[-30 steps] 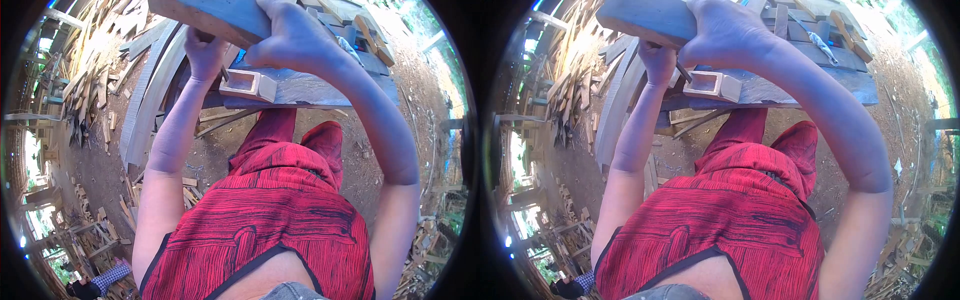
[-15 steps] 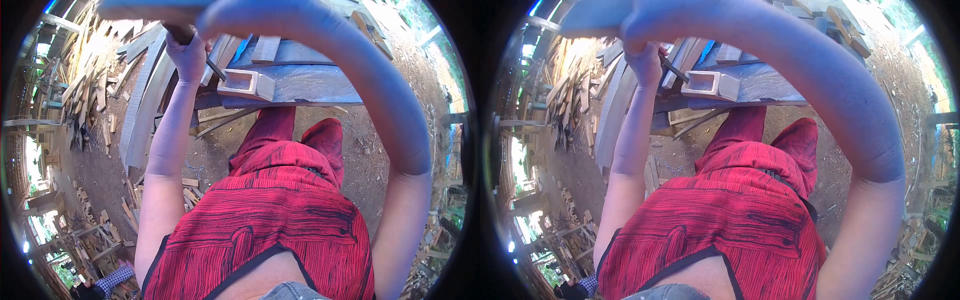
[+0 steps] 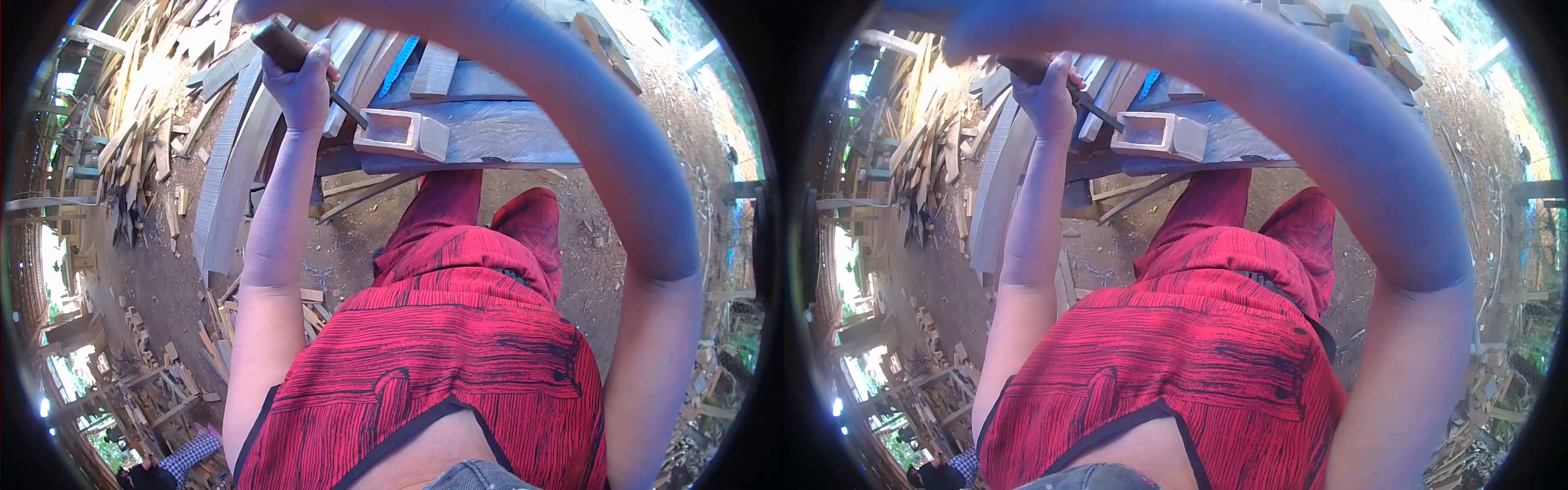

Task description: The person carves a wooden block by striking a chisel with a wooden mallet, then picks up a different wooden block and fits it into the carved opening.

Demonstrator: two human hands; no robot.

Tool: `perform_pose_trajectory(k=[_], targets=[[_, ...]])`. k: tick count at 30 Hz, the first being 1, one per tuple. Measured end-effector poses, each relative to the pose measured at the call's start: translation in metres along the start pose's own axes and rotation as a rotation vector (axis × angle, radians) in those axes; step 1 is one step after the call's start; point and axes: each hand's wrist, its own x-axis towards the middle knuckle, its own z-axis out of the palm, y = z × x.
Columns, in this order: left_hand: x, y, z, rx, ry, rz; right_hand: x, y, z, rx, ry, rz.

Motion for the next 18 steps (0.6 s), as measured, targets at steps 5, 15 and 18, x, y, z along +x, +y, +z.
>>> perform_pose_trajectory(k=[5, 15, 18], targets=[[0.009, -0.017, -0.011, 0.125, 0.135, 0.192, 0.011, 0.038, 0.009, -0.391, -0.487, 0.050], [0.003, 0.000, -0.015, 0.004, -0.045, -0.009, 0.018, 0.039, 0.018, -0.383, -0.546, -0.001], [0.001, -0.003, -0.012, -0.005, 0.044, -0.026, -0.002, 0.011, -0.022, -0.212, -0.535, -0.251]])
